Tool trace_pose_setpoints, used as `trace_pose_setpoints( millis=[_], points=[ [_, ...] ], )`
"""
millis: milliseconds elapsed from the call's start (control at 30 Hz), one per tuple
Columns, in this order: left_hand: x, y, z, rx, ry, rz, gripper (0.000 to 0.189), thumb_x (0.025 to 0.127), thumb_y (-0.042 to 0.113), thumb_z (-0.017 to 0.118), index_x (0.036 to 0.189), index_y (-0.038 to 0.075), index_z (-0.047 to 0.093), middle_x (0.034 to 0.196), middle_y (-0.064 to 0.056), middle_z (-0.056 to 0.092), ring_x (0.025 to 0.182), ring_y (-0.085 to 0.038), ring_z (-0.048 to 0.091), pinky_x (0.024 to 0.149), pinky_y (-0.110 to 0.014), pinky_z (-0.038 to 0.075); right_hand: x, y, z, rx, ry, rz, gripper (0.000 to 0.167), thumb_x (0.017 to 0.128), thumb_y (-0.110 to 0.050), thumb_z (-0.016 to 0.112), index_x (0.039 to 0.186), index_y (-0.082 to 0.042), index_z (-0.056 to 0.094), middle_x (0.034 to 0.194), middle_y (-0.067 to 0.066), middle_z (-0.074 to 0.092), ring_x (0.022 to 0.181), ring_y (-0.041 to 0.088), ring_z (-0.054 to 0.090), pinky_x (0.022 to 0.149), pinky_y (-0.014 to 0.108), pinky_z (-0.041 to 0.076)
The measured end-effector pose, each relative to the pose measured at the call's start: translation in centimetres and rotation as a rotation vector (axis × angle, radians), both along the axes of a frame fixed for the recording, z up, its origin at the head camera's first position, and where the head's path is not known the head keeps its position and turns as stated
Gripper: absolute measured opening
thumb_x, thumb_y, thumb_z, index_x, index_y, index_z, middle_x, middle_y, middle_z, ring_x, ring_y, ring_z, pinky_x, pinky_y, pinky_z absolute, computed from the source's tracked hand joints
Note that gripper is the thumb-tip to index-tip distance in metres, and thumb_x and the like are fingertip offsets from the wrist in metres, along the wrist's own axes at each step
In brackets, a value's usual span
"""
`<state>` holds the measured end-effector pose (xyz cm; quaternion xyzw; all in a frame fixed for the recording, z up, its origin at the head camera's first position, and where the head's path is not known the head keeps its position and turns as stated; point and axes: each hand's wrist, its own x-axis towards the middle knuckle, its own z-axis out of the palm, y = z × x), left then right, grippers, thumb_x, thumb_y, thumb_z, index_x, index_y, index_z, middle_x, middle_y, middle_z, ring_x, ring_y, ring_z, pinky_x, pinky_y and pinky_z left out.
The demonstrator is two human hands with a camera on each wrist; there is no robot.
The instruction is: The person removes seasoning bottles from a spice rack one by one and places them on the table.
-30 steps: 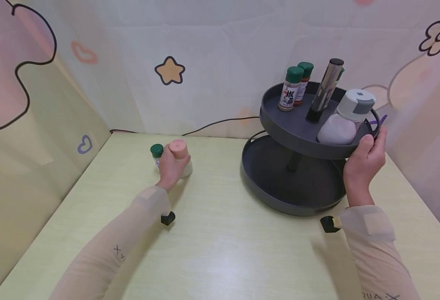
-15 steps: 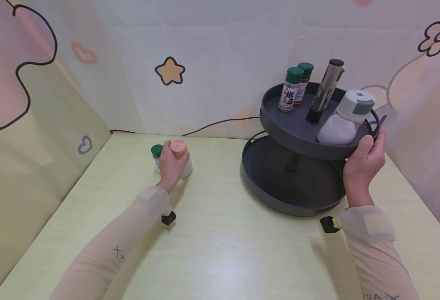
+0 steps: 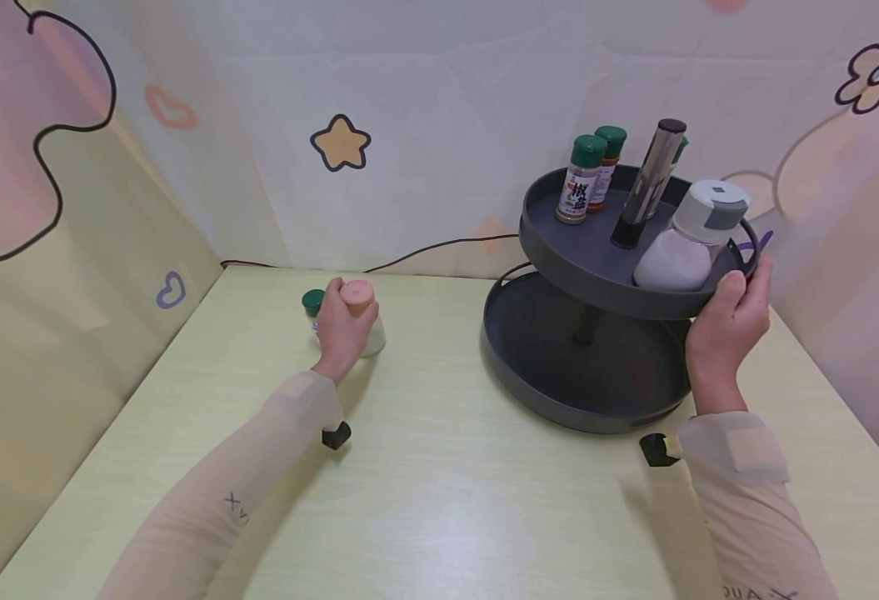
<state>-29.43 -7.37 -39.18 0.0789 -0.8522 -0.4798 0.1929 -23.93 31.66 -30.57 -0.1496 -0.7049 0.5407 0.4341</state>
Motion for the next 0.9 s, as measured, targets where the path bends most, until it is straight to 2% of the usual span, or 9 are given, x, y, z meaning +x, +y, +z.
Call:
trace_pose_setpoints(
  millis=[133,200,300,400,467,533,633,767,900],
  points=[
    [0.0,0.0,0.1,-0.008,0.001,0.001,0.065,0.08,0.022,0.062,0.133,0.004,0.028,0.13,-0.014,0.041,0.114,-0.029,0.045,0.097,-0.042,0.037,0.0,0.0,0.0,0.002,0.006,-0.003,0.042,0.089,-0.015,0.026,0.126,-0.016,0.047,0.12,-0.009,0.051,0.105,-0.003,0.041,0.093,0.009,0.029],
    [0.0,0.0,0.2,-0.012,-0.001,0.0,0.065,0.08,0.023,0.061,0.133,0.004,0.028,0.13,-0.014,0.041,0.115,-0.029,0.044,0.098,-0.042,0.036,0.0,-0.1,0.1,0.0,0.014,-0.004,0.04,0.089,-0.015,0.026,0.122,-0.016,0.05,0.114,-0.009,0.053,0.102,-0.002,0.042,0.09,0.009,0.029],
    [-0.1,0.0,0.3,-0.016,0.005,-0.001,0.065,0.08,0.022,0.062,0.133,0.005,0.028,0.13,-0.014,0.041,0.115,-0.029,0.044,0.098,-0.041,0.036,-0.1,-0.2,0.1,0.005,0.034,-0.01,0.03,0.089,-0.015,0.027,0.102,-0.021,0.053,0.094,-0.011,0.05,0.091,0.0,0.041,0.081,0.01,0.029],
    [0.0,0.0,0.4,-0.019,0.017,0.001,0.064,0.08,0.022,0.062,0.133,0.005,0.029,0.13,-0.015,0.042,0.115,-0.03,0.045,0.098,-0.041,0.036,-0.1,-0.3,0.2,0.012,0.048,-0.02,0.02,0.088,-0.016,0.028,0.088,-0.024,0.047,0.082,-0.013,0.042,0.084,0.002,0.038,0.074,0.013,0.027],
    [0.0,0.0,0.5,-0.022,0.025,0.002,0.065,0.08,0.023,0.062,0.133,0.005,0.029,0.129,-0.015,0.042,0.114,-0.03,0.045,0.097,-0.041,0.036,0.0,-0.4,0.2,0.012,0.044,-0.021,0.024,0.088,-0.016,0.028,0.093,-0.023,0.05,0.086,-0.013,0.046,0.086,0.002,0.04,0.076,0.012,0.028],
    [0.1,0.0,0.5,-0.019,0.027,0.0,0.065,0.08,0.023,0.062,0.133,0.005,0.029,0.13,-0.015,0.042,0.114,-0.03,0.045,0.097,-0.041,0.036,0.0,-0.4,0.1,0.007,0.032,-0.018,0.031,0.089,-0.016,0.028,0.104,-0.021,0.054,0.096,-0.011,0.051,0.093,0.0,0.042,0.081,0.01,0.029],
    [0.3,0.0,0.7,-0.015,0.028,-0.006,0.065,0.08,0.024,0.062,0.133,0.006,0.029,0.131,-0.014,0.041,0.115,-0.029,0.043,0.098,-0.042,0.036,0.0,-0.4,0.1,0.016,0.03,-0.017,0.032,0.089,-0.016,0.028,0.109,-0.02,0.053,0.099,-0.011,0.051,0.093,-0.001,0.041,0.082,0.01,0.029],
    [0.4,0.1,1.0,-0.009,0.034,-0.017,0.065,0.08,0.025,0.062,0.133,0.007,0.029,0.132,-0.014,0.04,0.117,-0.028,0.042,0.099,-0.042,0.035,-0.1,-0.5,0.1,0.021,0.037,-0.032,0.02,0.089,-0.017,0.029,0.09,-0.024,0.047,0.081,-0.014,0.041,0.081,0.001,0.036,0.073,0.014,0.026],
    [0.6,0.2,1.3,-0.011,0.038,-0.028,0.065,0.08,0.025,0.061,0.133,0.008,0.029,0.134,-0.012,0.039,0.119,-0.027,0.041,0.1,-0.041,0.034,0.0,-0.6,0.1,0.008,0.027,-0.039,0.019,0.089,-0.017,0.029,0.087,-0.025,0.046,0.079,-0.014,0.039,0.079,0.001,0.035,0.072,0.014,0.026]
  ],
)
